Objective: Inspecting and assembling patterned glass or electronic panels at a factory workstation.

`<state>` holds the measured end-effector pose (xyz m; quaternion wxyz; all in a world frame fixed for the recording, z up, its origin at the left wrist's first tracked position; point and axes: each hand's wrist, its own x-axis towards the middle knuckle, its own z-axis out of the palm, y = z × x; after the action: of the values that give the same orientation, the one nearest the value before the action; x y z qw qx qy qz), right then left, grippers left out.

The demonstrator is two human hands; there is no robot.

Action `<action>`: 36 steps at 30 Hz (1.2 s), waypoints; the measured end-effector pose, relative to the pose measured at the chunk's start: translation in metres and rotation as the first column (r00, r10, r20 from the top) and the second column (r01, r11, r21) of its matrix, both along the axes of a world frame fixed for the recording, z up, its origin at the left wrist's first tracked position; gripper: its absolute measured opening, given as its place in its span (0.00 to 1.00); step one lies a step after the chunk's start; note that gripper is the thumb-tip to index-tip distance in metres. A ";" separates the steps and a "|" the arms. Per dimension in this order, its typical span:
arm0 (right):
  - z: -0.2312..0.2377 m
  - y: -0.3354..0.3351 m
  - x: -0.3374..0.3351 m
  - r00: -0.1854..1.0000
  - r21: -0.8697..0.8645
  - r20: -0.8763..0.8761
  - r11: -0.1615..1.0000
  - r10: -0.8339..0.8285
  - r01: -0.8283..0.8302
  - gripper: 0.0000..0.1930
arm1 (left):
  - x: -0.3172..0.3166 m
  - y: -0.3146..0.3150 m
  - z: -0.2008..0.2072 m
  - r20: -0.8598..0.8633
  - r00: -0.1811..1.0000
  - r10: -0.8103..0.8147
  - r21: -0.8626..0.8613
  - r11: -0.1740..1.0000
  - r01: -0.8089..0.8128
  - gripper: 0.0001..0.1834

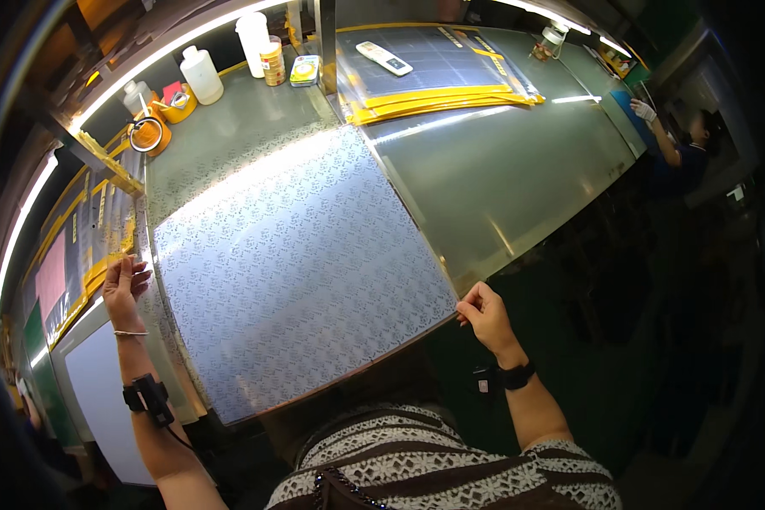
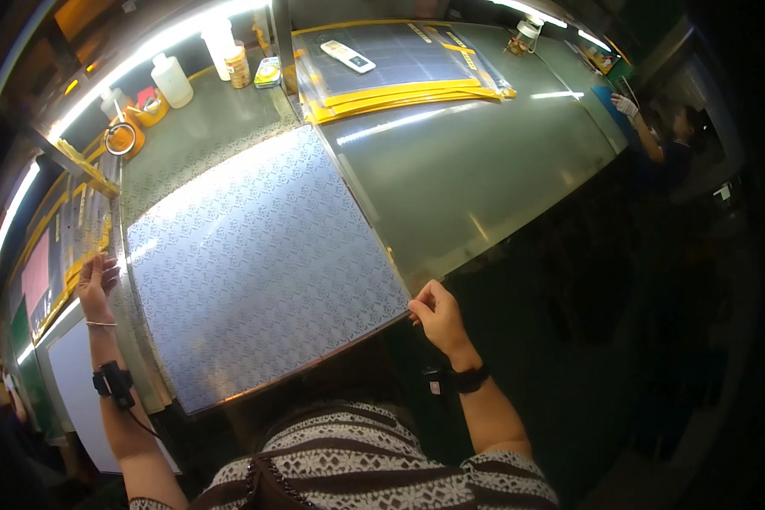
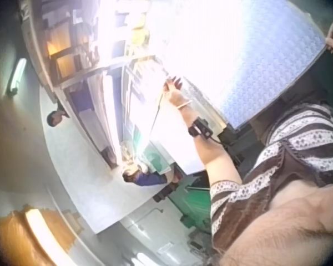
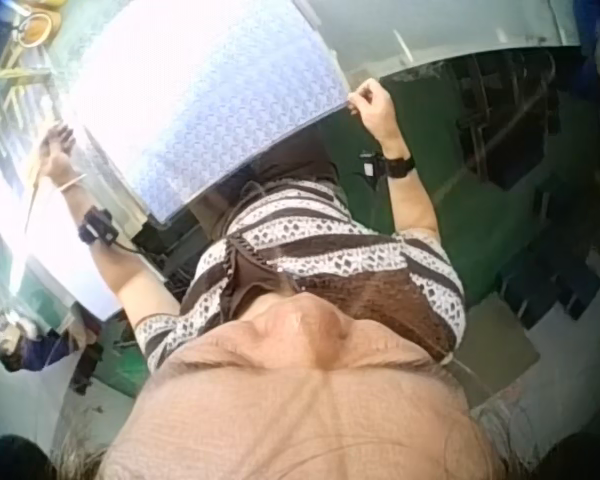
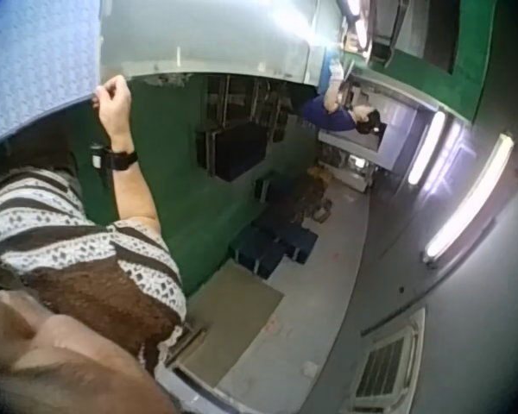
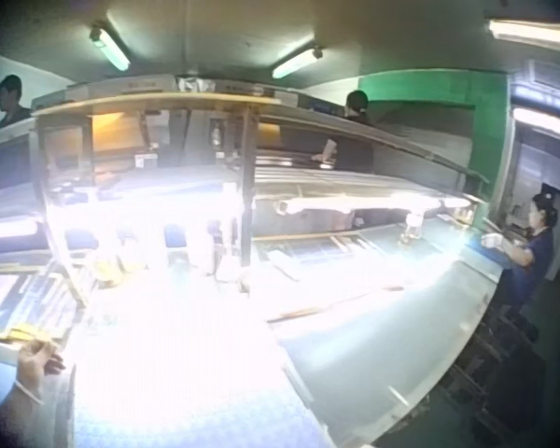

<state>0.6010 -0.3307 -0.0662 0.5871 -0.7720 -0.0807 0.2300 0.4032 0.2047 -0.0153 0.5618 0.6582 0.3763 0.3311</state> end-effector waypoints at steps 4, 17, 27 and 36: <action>0.004 -0.002 0.005 1.000 0.006 0.014 1.000 0.000 0.000 0.06 | 0.004 -0.004 -0.003 -0.002 1.000 0.021 -0.041 0.999 -0.021 0.10; 0.000 -0.011 0.006 0.996 -0.037 0.092 0.999 0.013 -0.009 0.07 | 0.032 0.012 -0.035 -0.221 0.974 -0.055 -0.229 0.973 0.003 0.09; -0.006 -0.006 0.010 0.996 -0.122 0.080 0.992 0.043 -0.033 0.07 | 0.061 0.032 -0.044 -0.707 0.653 0.274 0.358 0.934 -0.004 0.19; 0.000 -0.005 0.011 0.996 -0.142 0.058 0.988 0.061 -0.052 0.07 | 0.070 0.038 -0.054 -0.848 0.487 0.210 0.380 0.881 0.283 0.24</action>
<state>0.6120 -0.3357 -0.0664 0.5216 -0.8156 -0.1042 0.2277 0.4732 0.2431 -0.0694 0.1216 0.8569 0.5005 0.0201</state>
